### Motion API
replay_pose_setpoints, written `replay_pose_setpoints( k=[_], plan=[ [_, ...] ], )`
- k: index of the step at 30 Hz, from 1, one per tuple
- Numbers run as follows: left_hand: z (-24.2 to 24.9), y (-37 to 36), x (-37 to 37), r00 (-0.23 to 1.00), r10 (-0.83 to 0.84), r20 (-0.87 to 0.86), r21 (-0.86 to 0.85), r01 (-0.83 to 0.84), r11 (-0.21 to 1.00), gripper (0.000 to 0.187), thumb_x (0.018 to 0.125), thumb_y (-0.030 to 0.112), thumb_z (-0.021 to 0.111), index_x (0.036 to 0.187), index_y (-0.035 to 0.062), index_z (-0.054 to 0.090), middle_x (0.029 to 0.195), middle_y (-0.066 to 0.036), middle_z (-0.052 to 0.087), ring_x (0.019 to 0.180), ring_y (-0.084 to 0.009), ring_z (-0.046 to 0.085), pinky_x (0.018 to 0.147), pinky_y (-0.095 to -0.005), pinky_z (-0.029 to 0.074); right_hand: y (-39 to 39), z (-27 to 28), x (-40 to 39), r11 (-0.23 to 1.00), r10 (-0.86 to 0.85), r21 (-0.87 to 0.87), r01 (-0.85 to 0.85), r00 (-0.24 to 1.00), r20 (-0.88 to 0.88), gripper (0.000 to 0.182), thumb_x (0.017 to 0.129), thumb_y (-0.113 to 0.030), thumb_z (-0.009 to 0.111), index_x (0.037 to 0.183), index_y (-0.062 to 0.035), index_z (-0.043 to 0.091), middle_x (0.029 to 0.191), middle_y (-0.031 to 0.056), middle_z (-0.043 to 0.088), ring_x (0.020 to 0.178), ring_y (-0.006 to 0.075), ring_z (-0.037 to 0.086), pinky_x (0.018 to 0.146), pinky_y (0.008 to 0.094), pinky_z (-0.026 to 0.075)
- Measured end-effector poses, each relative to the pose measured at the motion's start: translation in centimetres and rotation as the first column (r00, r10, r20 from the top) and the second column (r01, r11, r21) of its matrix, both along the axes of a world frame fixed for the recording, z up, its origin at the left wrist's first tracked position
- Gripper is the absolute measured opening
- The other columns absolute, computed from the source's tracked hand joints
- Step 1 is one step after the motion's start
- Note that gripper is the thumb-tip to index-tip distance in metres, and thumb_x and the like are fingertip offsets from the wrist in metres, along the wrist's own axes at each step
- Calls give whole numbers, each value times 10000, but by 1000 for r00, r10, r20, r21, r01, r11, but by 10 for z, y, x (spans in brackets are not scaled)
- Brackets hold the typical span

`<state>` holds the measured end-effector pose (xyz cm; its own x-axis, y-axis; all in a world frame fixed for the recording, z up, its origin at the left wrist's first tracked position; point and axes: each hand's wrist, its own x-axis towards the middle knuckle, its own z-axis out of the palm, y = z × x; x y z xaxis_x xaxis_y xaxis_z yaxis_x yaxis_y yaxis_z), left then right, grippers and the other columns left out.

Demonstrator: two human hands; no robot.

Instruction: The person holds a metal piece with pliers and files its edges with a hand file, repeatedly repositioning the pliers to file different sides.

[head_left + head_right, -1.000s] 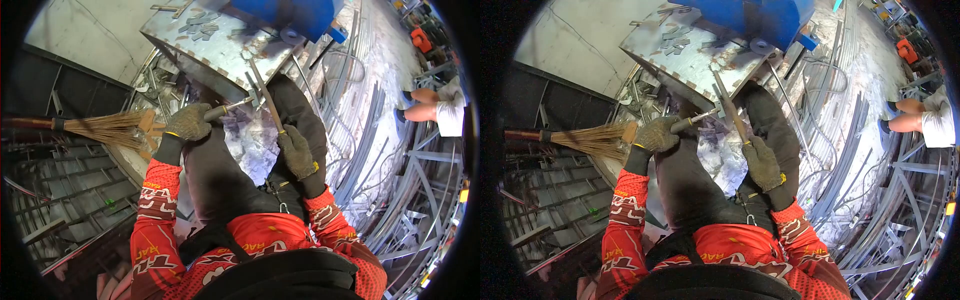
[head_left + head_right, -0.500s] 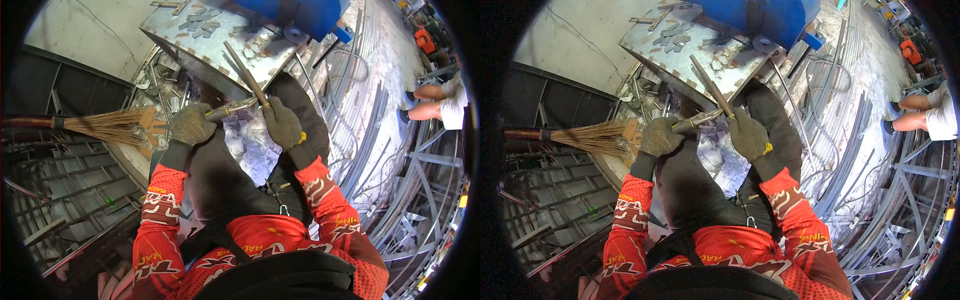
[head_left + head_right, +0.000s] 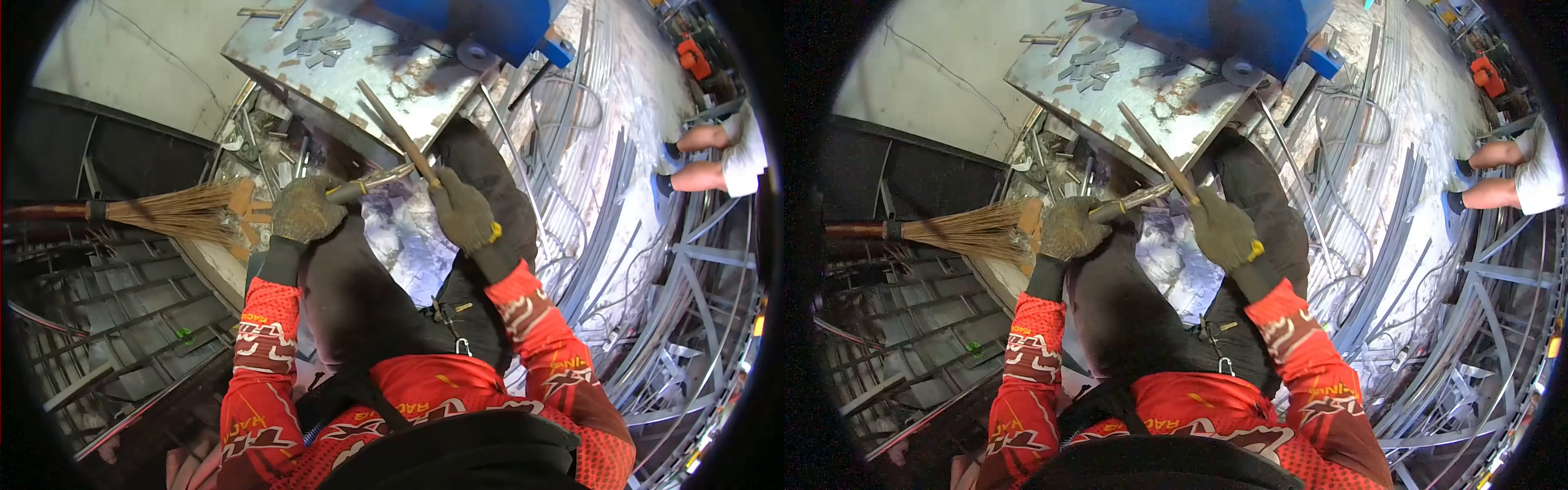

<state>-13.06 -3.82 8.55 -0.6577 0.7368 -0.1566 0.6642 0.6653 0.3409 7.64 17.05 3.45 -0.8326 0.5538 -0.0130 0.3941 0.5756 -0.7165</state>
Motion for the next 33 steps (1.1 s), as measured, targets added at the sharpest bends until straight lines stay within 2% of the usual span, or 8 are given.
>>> replay_pose_setpoints(
  k=[3, 5, 12, 20, 23, 28, 32, 33],
  plan=[
    [3, -1, 1, 1000, -16, -8, 1, 16, 1000, 501, 669, 408, 836, 1054, 92, 792, 957, -225, 745, 923, -425, 717, 832, -511, 570, -1, 2, -18, 999, 1, 52, 2, 998, -67, 261, 1037, -284, 546, 1189, -77, 591, 841, 252, 692, 787, 470, 686, 669, 584, 528],
    [19, 7, 6, 994, 51, 95, -100, -42, 994, 432, 709, 308, 780, 1110, 146, 788, 1064, -184, 749, 1024, -386, 708, 933, -478, 568, -5, 8, -4, 999, -11, 45, 16, 993, -120, 240, 1037, -281, 551, 1150, -73, 588, 831, 244, 686, 774, 458, 686, 654, 572, 529],
    [0, -3, 0, 999, -3, 38, -2, 4, 1000, 422, 705, 323, 777, 1087, 146, 790, 1017, -174, 754, 992, -387, 713, 903, -478, 574, -42, 17, 88, 999, -39, -8, 39, 996, 80, 245, 1039, -298, 553, 1154, -82, 563, 805, 237, 666, 745, 450, 679, 627, 579, 518],
    [8, 0, 2, 998, 14, 55, -55, -11, 998, 450, 697, 352, 793, 1097, 147, 787, 1010, -185, 754, 985, -386, 713, 898, -489, 573, -3, -6, -35, 995, -62, 67, 68, 994, -85, 261, 1047, -318, 511, 1140, -79, 558, 780, 232, 673, 743, 476, 668, 652, 595, 527],
    [-2, -4, 0, 1000, -10, -26, 15, 10, 1000, 536, 649, 422, 875, 1081, 115, 795, 995, -194, 757, 954, -396, 725, 853, -481, 578, -4, -8, -2, 1000, 8, 30, -4, 990, -139, 261, 1047, -316, 514, 1150, -79, 556, 777, 242, 673, 750, 485, 666, 661, 604, 519],
    [-1, -5, 1, 1000, -18, -21, 72, 19, 997, 521, 650, 419, 867, 1064, 111, 799, 961, -187, 760, 926, -401, 728, 839, -485, 581, -37, 16, 84, 990, -58, -122, 73, 991, 119, 258, 1046, -317, 526, 1148, -82, 548, 798, 267, 668, 774, 514, 655, 680, 608, 504],
    [-3, -2, -1, 1000, -20, -1, 23, 20, 1000, 487, 671, 409, 840, 1062, 121, 800, 945, -191, 756, 918, -404, 727, 834, -489, 576, -26, 8, 51, 988, -66, -131, 82, 990, 128, 255, 1048, -317, 523, 1146, -83, 553, 793, 260, 670, 780, 514, 655, 673, 606, 507],
    [-2, -2, 0, 1000, -26, -7, 21, 26, 999, 487, 671, 409, 840, 1062, 121, 800, 945, -191, 756, 918, -404, 727, 834, -489, 576, -21, -7, 30, 993, -85, -75, 87, 996, 28, 257, 1047, -319, 524, 1139, -81, 554, 807, 259, 674, 789, 511, 659, 676, 604, 511]
  ],
)
